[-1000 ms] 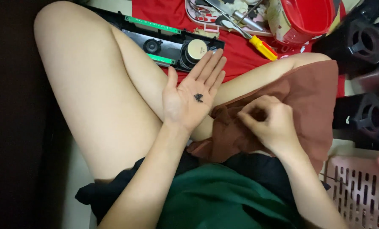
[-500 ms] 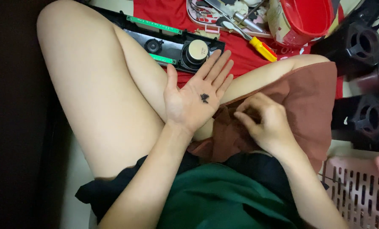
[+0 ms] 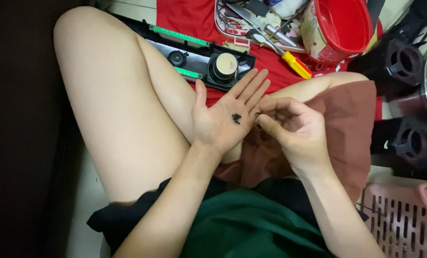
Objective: The person sits on the floor and unscrews small screws from a black appliance base, collecting the screws and a small dark part in a red bowl. They then manipulate a round component on the base and use a yellow-handled screwdriver on it near the end.
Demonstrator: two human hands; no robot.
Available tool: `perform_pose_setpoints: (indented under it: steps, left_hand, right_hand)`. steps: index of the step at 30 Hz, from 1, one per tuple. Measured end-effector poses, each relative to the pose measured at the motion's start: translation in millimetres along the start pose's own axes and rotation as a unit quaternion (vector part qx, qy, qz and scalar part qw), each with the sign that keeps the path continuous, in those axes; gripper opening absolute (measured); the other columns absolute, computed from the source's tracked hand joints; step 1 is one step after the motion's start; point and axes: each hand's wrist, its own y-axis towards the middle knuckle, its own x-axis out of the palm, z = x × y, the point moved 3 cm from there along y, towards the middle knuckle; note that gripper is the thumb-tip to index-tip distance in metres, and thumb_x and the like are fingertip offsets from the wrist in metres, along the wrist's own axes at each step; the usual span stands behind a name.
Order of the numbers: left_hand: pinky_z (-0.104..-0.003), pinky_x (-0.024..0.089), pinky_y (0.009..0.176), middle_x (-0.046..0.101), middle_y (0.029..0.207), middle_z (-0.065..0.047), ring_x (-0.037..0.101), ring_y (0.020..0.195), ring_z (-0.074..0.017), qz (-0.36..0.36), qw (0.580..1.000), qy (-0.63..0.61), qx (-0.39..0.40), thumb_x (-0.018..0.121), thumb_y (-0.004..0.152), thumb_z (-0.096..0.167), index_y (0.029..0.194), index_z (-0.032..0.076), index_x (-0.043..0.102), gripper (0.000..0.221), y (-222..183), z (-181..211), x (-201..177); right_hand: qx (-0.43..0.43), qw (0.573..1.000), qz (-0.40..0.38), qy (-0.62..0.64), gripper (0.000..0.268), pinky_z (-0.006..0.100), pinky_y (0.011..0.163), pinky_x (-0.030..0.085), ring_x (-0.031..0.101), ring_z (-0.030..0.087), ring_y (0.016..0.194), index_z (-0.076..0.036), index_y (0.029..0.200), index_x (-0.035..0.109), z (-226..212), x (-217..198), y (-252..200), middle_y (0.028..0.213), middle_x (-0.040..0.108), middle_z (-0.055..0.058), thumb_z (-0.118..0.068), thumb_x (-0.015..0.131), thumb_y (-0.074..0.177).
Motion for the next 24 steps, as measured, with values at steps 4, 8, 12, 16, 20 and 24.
perform_pose_setpoints:
  steps: [4, 8, 12, 16, 20, 24]
  left_hand:
    - [-0.037, 0.038, 0.098, 0.019, 0.148, -0.014, 0.021, 0.136, -0.0252, -0.018, 1.000, -0.009, -0.011, 0.024, 0.087, 0.078, 0.143, 0.001, 0.019, 0.096, 0, -2, 4]
    - [-0.038, 0.033, 0.102, 0.020, 0.147, -0.015, 0.020, 0.136, -0.0250, -0.004, 1.000, -0.004, -0.003, 0.023, 0.088, 0.077, 0.143, 0.001, 0.019, 0.094, 0, -3, 7]
    - [-0.037, 0.022, 0.107, 0.020, 0.147, -0.015, 0.019, 0.136, -0.0243, 0.029, 1.000, 0.012, 0.004, 0.026, 0.086, 0.074, 0.142, 0.001, 0.020, 0.092, 0, -4, 11]
    - [-0.036, 0.021, 0.107, 0.021, 0.146, -0.015, 0.019, 0.136, -0.0246, 0.054, 0.997, 0.054, 0.010, 0.023, 0.085, 0.074, 0.141, 0.001, 0.020, 0.092, 1, -6, 16]
    - [-0.036, 0.022, 0.106, 0.021, 0.146, -0.015, 0.018, 0.137, -0.0253, 0.040, 0.999, 0.031, -0.001, 0.025, 0.085, 0.075, 0.141, 0.001, 0.021, 0.094, 0, -6, 14]
    - [-0.037, 0.017, 0.109, 0.021, 0.146, -0.015, 0.019, 0.136, -0.0260, 0.073, 0.995, 0.061, 0.004, 0.024, 0.081, 0.075, 0.141, 0.002, 0.020, 0.094, 1, -8, 18]
  right_hand:
    - [-0.020, 0.999, 0.004, -0.025, 0.022, 0.022, 0.080, 0.047, 0.058, 0.016, 0.085, 0.005, 0.096, 0.056, -9, 5, -1, 0.096, 0.061, 0.012, 0.008, 0.060, 0.074]
    - [-0.050, 0.995, 0.004, -0.081, 0.019, 0.021, 0.076, 0.048, 0.059, 0.015, 0.081, 0.005, 0.091, 0.058, -18, 10, -2, 0.093, 0.063, 0.012, 0.008, 0.062, 0.073]
    - [-0.061, 0.993, 0.005, -0.098, 0.019, 0.020, 0.072, 0.048, 0.057, 0.013, 0.077, 0.006, 0.091, 0.058, -17, 9, -3, 0.093, 0.062, 0.011, 0.008, 0.063, 0.073]
    - [-0.069, 0.991, 0.008, -0.118, 0.020, 0.018, 0.069, 0.046, 0.056, 0.012, 0.074, 0.005, 0.093, 0.059, -18, 12, -3, 0.088, 0.063, 0.010, 0.006, 0.063, 0.074]
    - [-0.077, 0.984, 0.022, -0.159, 0.015, 0.018, 0.065, 0.044, 0.055, 0.011, 0.070, 0.005, 0.091, 0.060, -18, 12, -3, 0.084, 0.063, 0.009, 0.004, 0.062, 0.076]
    - [-0.084, 0.975, 0.008, -0.204, 0.013, 0.016, 0.059, 0.040, 0.051, 0.007, 0.063, 0.002, 0.091, 0.060, -20, 15, -4, 0.079, 0.062, 0.005, 0.002, 0.060, 0.078]
